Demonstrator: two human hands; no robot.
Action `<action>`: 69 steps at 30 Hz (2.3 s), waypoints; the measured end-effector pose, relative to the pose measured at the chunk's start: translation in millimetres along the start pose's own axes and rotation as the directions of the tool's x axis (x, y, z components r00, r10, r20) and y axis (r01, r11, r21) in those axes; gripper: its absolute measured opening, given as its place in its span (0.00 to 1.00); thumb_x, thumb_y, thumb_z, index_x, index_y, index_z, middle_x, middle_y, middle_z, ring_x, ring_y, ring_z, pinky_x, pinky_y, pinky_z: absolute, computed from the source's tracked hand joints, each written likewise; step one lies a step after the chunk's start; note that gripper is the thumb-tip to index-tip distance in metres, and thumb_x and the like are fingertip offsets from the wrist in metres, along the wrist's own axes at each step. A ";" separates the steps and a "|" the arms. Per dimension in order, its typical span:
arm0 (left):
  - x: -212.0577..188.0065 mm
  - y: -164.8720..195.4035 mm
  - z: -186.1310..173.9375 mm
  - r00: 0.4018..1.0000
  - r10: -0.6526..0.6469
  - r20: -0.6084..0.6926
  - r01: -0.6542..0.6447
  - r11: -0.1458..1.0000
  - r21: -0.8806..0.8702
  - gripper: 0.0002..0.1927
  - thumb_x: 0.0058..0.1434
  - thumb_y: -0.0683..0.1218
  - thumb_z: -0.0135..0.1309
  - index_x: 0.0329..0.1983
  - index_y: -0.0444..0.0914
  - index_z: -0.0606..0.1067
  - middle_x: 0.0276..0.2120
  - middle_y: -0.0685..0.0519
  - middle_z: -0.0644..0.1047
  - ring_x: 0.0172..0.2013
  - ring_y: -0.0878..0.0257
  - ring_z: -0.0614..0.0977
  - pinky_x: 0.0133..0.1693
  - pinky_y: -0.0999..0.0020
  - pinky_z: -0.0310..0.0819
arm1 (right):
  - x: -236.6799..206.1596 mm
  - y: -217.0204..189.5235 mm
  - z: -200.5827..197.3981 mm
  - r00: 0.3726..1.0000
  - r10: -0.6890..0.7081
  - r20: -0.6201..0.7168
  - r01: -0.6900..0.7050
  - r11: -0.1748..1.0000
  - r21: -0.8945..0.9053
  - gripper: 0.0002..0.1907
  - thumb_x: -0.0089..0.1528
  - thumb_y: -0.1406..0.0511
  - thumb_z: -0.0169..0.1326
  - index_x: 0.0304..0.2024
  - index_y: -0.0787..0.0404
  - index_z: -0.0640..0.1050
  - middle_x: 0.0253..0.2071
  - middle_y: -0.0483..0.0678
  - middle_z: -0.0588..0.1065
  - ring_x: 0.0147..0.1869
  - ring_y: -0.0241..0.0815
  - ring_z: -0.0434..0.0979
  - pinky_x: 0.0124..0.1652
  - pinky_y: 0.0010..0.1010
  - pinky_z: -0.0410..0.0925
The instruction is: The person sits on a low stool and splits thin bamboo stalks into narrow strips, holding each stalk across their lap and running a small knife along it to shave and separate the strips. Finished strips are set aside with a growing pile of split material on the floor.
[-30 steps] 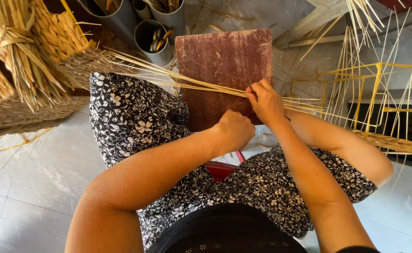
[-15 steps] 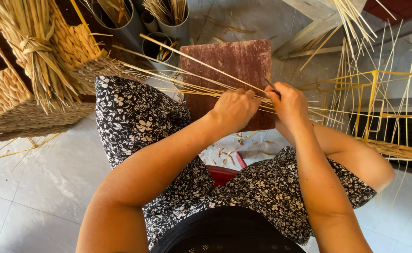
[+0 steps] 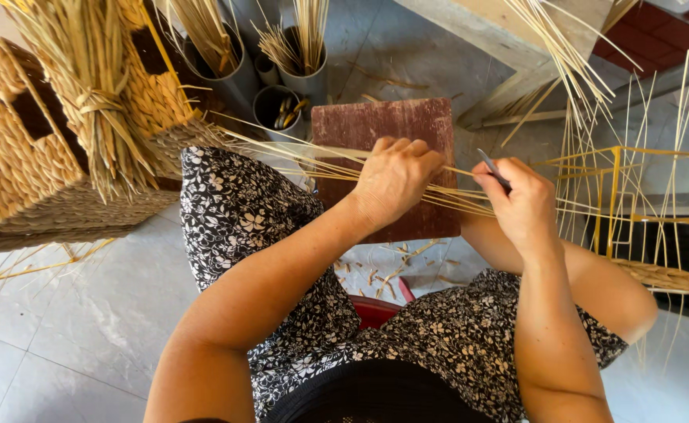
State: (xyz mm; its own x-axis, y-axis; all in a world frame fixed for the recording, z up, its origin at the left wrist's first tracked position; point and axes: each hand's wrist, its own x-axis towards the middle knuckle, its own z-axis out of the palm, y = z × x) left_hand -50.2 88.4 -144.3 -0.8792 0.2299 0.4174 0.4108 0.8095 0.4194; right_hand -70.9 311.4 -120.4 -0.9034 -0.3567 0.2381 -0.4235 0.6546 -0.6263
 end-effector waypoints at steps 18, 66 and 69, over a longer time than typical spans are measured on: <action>33.7 31.5 -66.9 0.965 -0.259 -0.031 0.196 0.796 -0.573 0.05 0.67 0.41 0.58 0.45 0.37 0.80 0.29 0.50 0.80 0.28 0.64 0.79 0.31 0.68 0.73 | -34.2 -9.0 -90.9 0.863 0.142 -0.485 0.239 0.732 0.638 0.20 0.78 0.66 0.48 0.70 0.68 0.66 0.30 0.49 0.75 0.26 0.31 0.67 0.30 0.20 0.62; 32.7 61.8 -30.5 0.955 -0.172 0.244 0.283 0.780 -0.558 0.05 0.65 0.41 0.57 0.40 0.35 0.81 0.21 0.56 0.79 0.24 0.73 0.77 0.28 0.76 0.71 | -28.9 9.1 -28.5 0.943 -0.025 0.331 -0.288 0.435 0.853 0.24 0.74 0.66 0.43 0.74 0.60 0.63 0.35 0.50 0.79 0.27 0.29 0.70 0.29 0.20 0.66; 32.3 66.6 -27.1 0.956 -0.169 0.238 0.277 0.787 -0.551 0.06 0.65 0.40 0.56 0.41 0.36 0.81 0.21 0.56 0.79 0.24 0.73 0.77 0.28 0.76 0.70 | -30.2 15.5 -24.4 0.961 0.001 0.277 -0.260 0.350 0.900 0.21 0.75 0.66 0.43 0.71 0.63 0.66 0.36 0.50 0.79 0.28 0.29 0.70 0.29 0.20 0.65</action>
State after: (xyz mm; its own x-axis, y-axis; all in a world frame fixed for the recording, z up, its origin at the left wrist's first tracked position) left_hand -44.7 135.1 -81.0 -0.9679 0.2114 0.1360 0.2131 0.4032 0.8899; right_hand -51.8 348.6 -119.2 -0.8498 -0.5265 0.0226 0.1471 -0.2781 -0.9492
